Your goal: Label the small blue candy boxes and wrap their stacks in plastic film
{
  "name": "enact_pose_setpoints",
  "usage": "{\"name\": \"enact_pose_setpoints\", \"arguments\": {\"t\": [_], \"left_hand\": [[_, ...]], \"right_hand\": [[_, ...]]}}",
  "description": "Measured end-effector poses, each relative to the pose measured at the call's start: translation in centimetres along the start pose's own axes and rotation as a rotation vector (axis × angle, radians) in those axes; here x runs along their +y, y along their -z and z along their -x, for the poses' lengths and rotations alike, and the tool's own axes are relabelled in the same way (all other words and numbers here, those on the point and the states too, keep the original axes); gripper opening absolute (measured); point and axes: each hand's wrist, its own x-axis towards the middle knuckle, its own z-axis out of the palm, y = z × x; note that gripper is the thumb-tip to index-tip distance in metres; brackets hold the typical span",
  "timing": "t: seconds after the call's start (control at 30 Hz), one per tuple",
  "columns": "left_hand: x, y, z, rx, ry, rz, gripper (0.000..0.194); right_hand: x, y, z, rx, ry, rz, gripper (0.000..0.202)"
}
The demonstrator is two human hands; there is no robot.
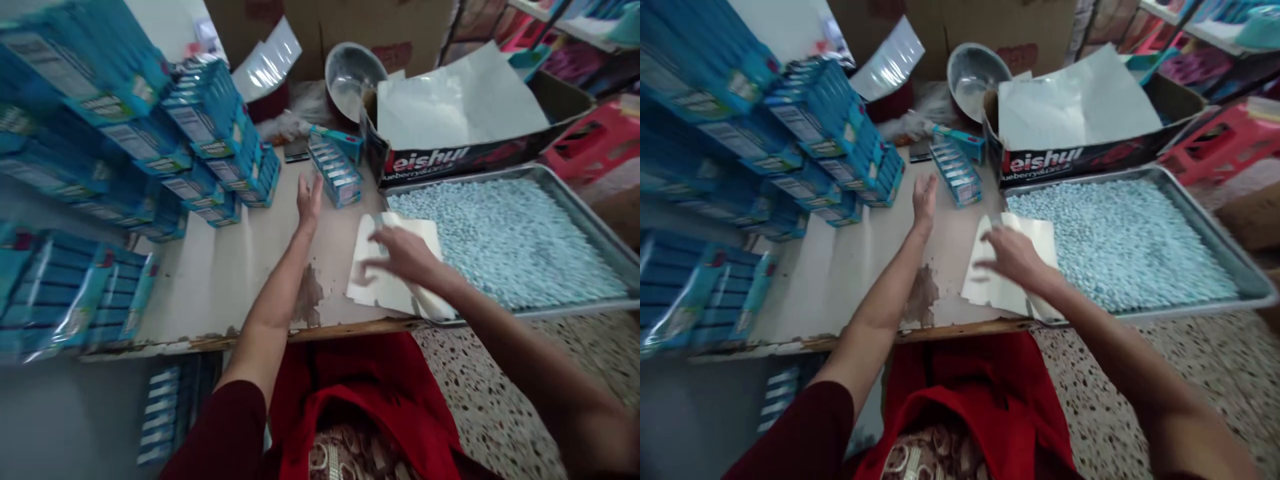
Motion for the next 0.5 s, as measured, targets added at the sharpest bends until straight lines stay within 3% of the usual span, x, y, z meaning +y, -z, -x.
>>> {"name": "enact_pose_setpoints", "arguments": {"t": [0.07, 0.13, 0.2, 0.27, 0.37, 0.43, 0.5], "left_hand": [[1.0, 3.9, 0.4, 0.227, -0.163, -0.153, 0.079], [2.8, 8.3, -0.1, 0.456, -0.281, -0.284, 0.075], [5.3, 11.8, -1.9, 0.588, -0.318, -0.361, 0.078], [8.2, 13.8, -4.5, 0.594, -0.282, -0.39, 0.093], [11.8, 13.8, -7.8, 0.522, -0.111, -0.397, 0.12], [13.3, 12.5, -9.0, 0.524, -0.011, -0.405, 0.135], [14.1, 11.3, -9.3, 0.558, 0.019, -0.434, 0.137]], "right_hand": [[-0.6, -0.5, 6.5, -0.06, 0.125, 0.235, 0.044], [-1.1, -1.5, 10.9, -0.028, 0.166, 0.395, 0.032], [-1.3, -2.3, 13.0, 0.027, 0.236, 0.442, 0.015], [-1.4, -2.7, 13.3, 0.047, 0.348, 0.44, 0.01], [-1.6, -3.0, 12.7, 0.045, 0.419, 0.451, 0.021], [-1.9, -3.2, 12.6, 0.067, 0.407, 0.468, 0.024], [-2.4, -3.3, 12.7, 0.087, 0.386, 0.461, 0.024]]}}
